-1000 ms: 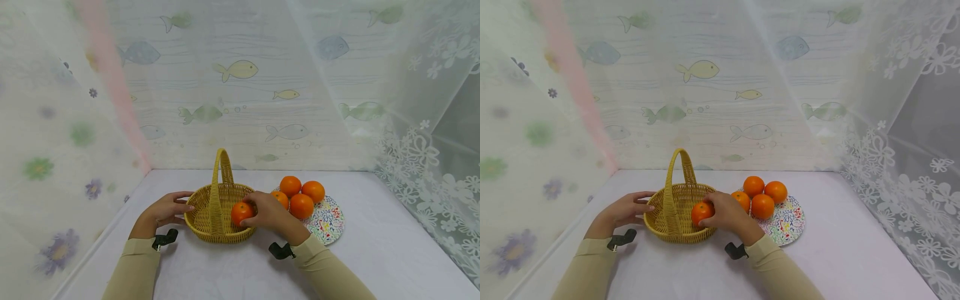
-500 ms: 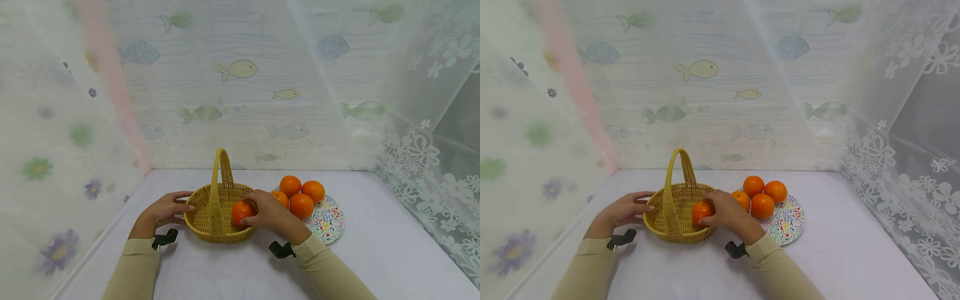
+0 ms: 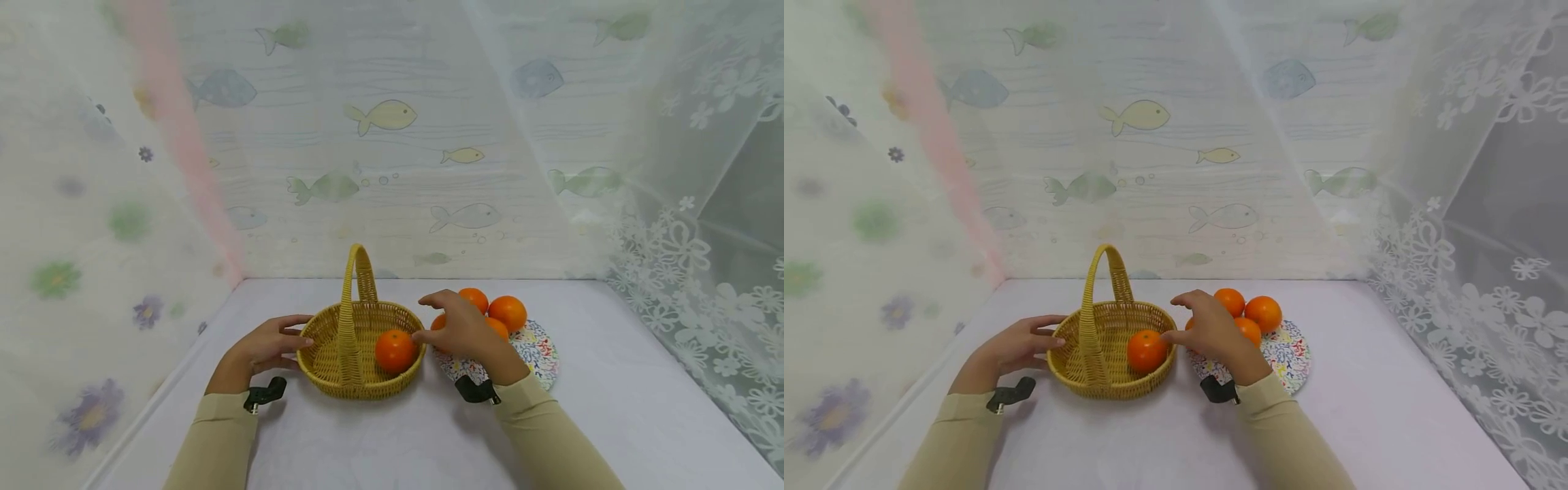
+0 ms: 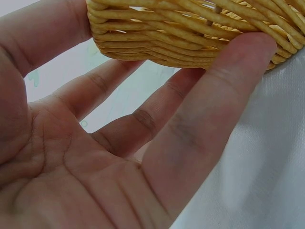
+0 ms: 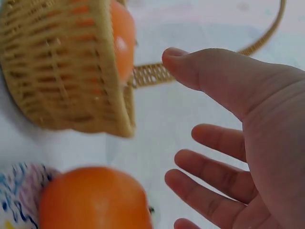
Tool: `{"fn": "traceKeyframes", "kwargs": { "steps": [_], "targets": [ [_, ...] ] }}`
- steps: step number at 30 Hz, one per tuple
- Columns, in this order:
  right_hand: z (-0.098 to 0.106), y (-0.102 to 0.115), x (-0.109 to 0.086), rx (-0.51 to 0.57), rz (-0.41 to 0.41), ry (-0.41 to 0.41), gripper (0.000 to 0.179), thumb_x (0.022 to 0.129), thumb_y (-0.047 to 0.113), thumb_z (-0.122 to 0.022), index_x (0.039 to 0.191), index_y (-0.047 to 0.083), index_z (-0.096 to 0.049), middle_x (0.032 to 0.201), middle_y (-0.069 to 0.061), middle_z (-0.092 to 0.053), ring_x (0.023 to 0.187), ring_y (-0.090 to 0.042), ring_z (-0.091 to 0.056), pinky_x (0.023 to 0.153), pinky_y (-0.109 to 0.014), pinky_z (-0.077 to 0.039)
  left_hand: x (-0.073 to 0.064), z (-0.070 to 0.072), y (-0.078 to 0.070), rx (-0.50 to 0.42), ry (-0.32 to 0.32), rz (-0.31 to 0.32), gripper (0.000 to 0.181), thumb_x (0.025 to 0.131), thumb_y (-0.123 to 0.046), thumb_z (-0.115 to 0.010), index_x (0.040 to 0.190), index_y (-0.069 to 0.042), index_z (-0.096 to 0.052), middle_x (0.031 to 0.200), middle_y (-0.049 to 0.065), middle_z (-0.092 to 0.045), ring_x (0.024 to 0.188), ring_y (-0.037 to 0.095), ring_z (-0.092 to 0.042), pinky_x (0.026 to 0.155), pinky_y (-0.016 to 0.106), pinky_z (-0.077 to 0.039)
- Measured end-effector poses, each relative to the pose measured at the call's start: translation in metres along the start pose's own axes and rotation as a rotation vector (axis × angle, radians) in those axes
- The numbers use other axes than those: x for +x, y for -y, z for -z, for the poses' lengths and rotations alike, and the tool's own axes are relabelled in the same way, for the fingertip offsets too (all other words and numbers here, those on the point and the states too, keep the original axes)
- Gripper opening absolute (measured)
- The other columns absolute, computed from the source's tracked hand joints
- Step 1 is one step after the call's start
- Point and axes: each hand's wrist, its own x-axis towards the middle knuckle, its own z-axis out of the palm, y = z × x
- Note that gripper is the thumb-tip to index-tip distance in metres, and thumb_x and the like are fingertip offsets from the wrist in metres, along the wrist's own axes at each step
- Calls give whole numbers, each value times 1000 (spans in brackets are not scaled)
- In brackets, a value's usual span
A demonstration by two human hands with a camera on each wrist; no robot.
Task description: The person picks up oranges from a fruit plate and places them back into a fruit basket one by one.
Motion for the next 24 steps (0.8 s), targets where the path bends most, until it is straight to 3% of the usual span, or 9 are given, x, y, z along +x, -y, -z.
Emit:
{"fn": "traceKeyframes", "kwargs": {
  "steps": [6, 12, 24],
  "targets": [
    [9, -11, 2, 13, 7, -7, 57, 71, 45, -81, 120, 24, -62, 124, 10, -58, 115, -14, -54, 98, -37, -47, -5, 3, 4, 0, -36, 10, 67, 81, -20, -76, 141, -20, -45, 138, 18, -47, 103, 31, -64, 78, 50, -56],
    [16, -18, 2, -10, 12, 18, 52, 73, 38, -81, 118, 20, -64, 120, 2, -62, 109, -25, -57, 94, -41, -46, -7, 4, 5, 14, -39, -1, 67, 82, -21, -75, 141, -19, -44, 138, 18, -47, 104, 31, -64, 78, 50, -56],
    [19, -39, -2, -47, -86, 57, 59, 69, 40, -83, 121, 20, -62, 119, 1, -60, 108, -20, -55, 97, -41, -45, -4, -2, 1, -5, -3, -20, 68, 84, -19, -73, 144, -18, -40, 141, 20, -43, 104, 33, -63, 79, 51, -55]
  ]
}}
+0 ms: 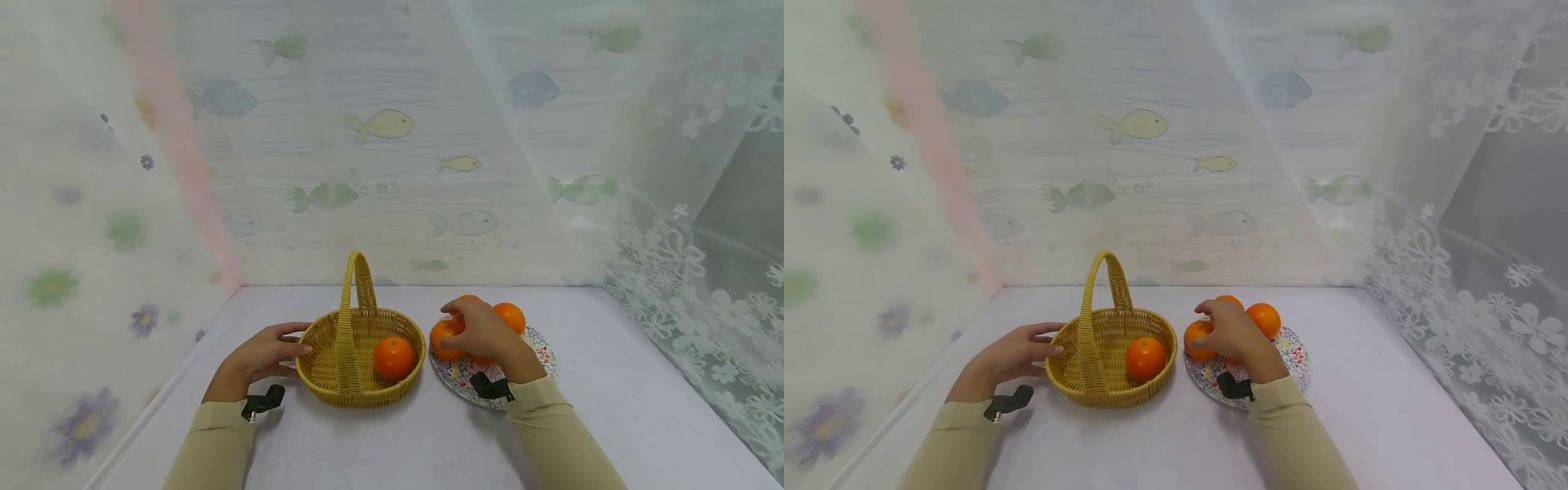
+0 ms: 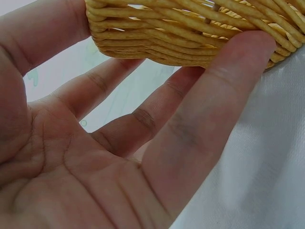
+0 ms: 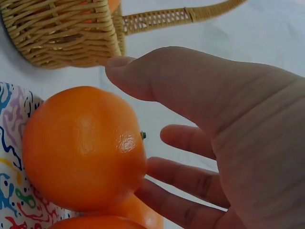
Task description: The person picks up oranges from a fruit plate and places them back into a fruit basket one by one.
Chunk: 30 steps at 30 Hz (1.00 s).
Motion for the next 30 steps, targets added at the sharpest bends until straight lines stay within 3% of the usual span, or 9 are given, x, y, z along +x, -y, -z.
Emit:
{"fn": "traceKeyframes", "kwargs": {
  "steps": [10, 17, 30],
  "targets": [
    [-1, -4, -3, -8, -41, 42, 64, 68, 40, -85, 123, 20, -60, 118, -1, -62, 111, -21, -56, 97, -43, -45, 2, -2, -1, -5, 30, -12, 65, 86, -18, -72, 143, -18, -42, 139, 20, -45, 104, 32, -63, 79, 50, -55],
    [-4, -5, 0, -4, -52, 56, 67, 65, 41, -86, 124, 21, -60, 117, 1, -62, 109, -20, -57, 97, -43, -46, 3, 0, -1, -1, 5, -2, 64, 84, -18, -73, 141, -19, -45, 134, 18, -51, 102, 30, -64, 78, 50, -56],
    [-7, -5, -2, -48, -45, 75, 65, 65, 34, -87, 122, 17, -61, 112, 4, -63, 98, -15, -58, 90, -41, -49, 5, 1, 1, -3, 17, 8, 66, 84, -19, -73, 142, -19, -42, 138, 19, -47, 105, 31, -63, 79, 50, -56]
  ]
}}
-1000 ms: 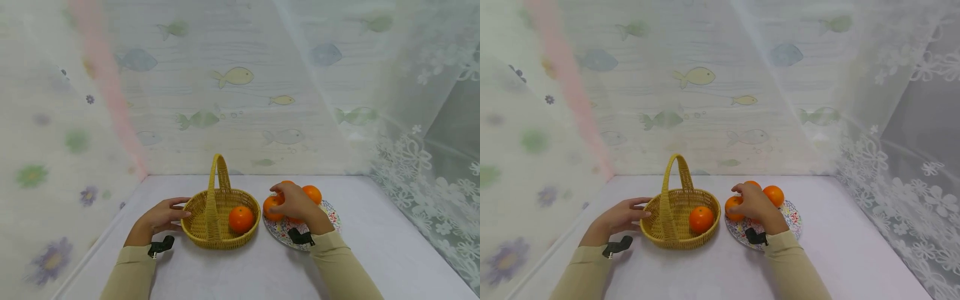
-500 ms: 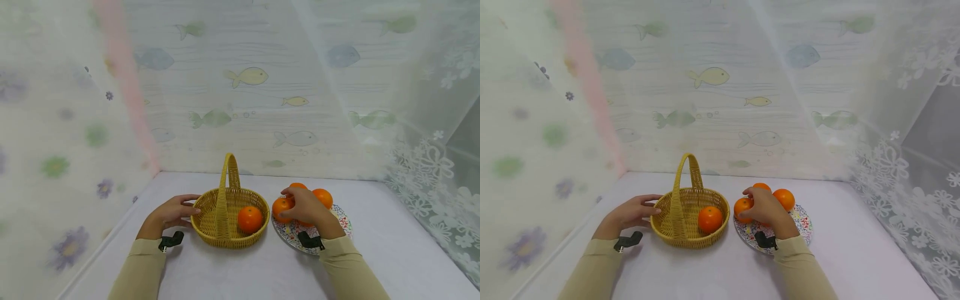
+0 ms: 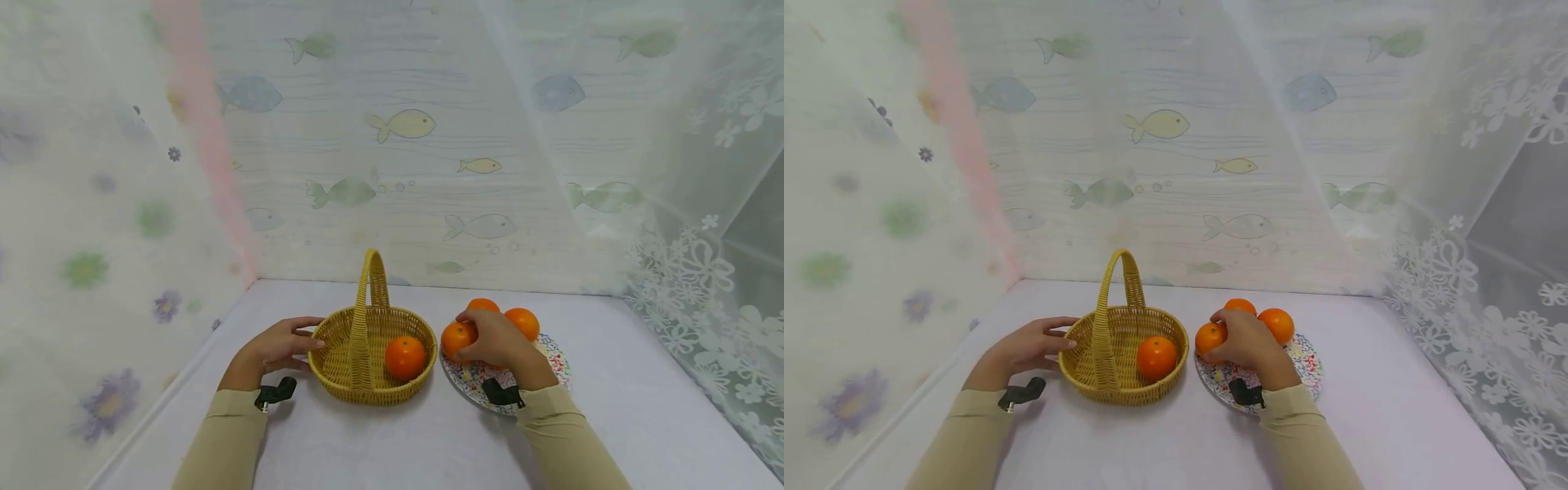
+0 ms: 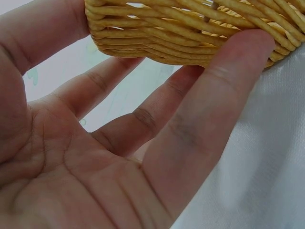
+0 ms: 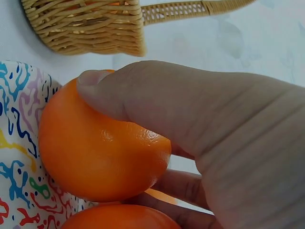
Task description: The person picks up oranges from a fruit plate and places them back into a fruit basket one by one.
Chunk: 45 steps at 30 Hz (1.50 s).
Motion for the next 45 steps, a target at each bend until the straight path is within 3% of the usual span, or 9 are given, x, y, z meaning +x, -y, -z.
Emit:
{"fn": "traceKeyframes", "kwargs": {
  "steps": [21, 31, 45],
  "targets": [
    [2, 1, 0, 15, 22, -15, 63, 63, 36, -87, 118, 18, -63, 106, 5, -64, 96, -15, -58, 89, -40, -49, -3, -2, 0, -10, -22, 1, 66, 83, -19, -74, 142, -18, -44, 134, 18, -50, 103, 29, -64, 78, 50, -56],
    [8, 3, 1, 14, -16, -21, 65, 64, 42, -86, 121, 22, -61, 114, 5, -62, 104, -19, -56, 90, -41, -48, -2, 0, -1, -5, -10, -14, 66, 84, -18, -73, 142, -17, -43, 134, 19, -50, 102, 30, -64, 79, 50, -56],
    [15, 10, -2, 62, -5, -58, 70, 64, 44, -86, 124, 20, -60, 116, 3, -61, 103, -19, -56, 89, -42, -49, -3, -2, -1, -6, -5, -13, 66, 84, -19, -73, 142, -17, -43, 134, 18, -50, 104, 30, -64, 79, 50, -56]
  ]
}}
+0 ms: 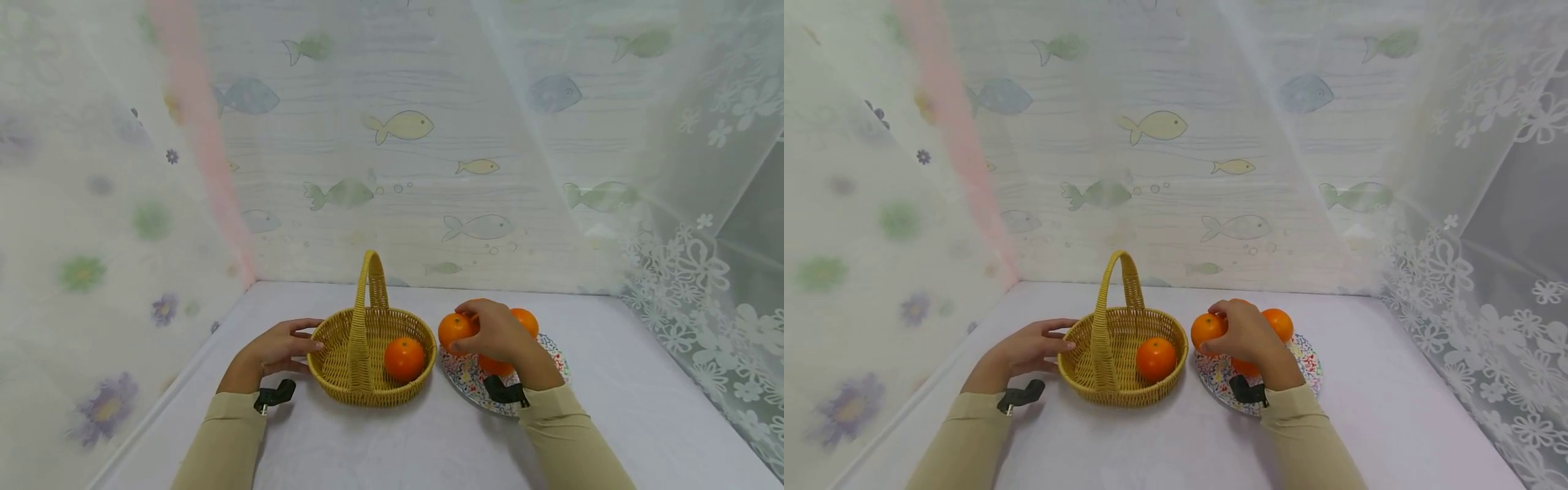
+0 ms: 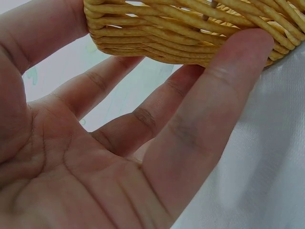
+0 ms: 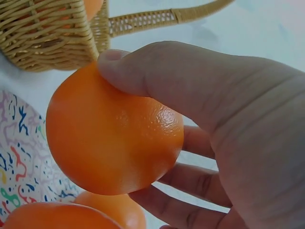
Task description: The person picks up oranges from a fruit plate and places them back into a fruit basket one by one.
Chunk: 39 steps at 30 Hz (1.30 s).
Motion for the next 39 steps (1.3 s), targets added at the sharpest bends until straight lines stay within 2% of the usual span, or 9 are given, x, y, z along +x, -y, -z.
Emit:
{"fn": "traceKeyframes", "kwargs": {
  "steps": [7, 18, 25, 32, 39],
  "targets": [
    [3, 4, -1, -42, 21, -41, 69, 66, 49, -83, 125, 25, -60, 115, 4, -58, 101, -20, -54, 84, -39, -50, 0, 0, 0, 1, -6, 4, 66, 83, -19, -74, 142, -17, -43, 133, 18, -50, 102, 30, -64, 79, 50, -56],
    [6, 12, -2, -35, 87, -108, 66, 68, 52, -81, 125, 25, -60, 117, 3, -55, 99, -20, -55, 77, -38, -52, 4, 3, 0, 5, 7, 7, 65, 85, -20, -73, 142, -19, -43, 135, 19, -49, 105, 31, -63, 80, 50, -55],
    [5, 22, -4, 5, 106, -106, 70, 67, 54, -80, 127, 23, -59, 116, 6, -55, 102, -20, -55, 79, -38, -52, 2, 4, 2, -6, 3, 14, 64, 85, -19, -73, 142, -20, -43, 134, 18, -50, 105, 31, -63, 79, 50, -56],
    [1, 29, -6, 40, 137, -108, 65, 68, 51, -81, 124, 26, -60, 118, 10, -54, 102, -16, -55, 82, -36, -52, 2, 3, 2, -3, -1, 9, 64, 84, -19, -73, 142, -19, -43, 134, 18, -51, 105, 31, -63, 78, 50, -56],
    [-4, 35, -6, 25, 193, -111, 62, 69, 49, -81, 122, 25, -62, 117, 9, -56, 96, -14, -56, 79, -32, -51, 2, 3, 2, -4, -8, 11, 66, 83, -20, -74, 141, -19, -44, 135, 18, -50, 105, 31, -63, 78, 51, -56]
  ]
}}
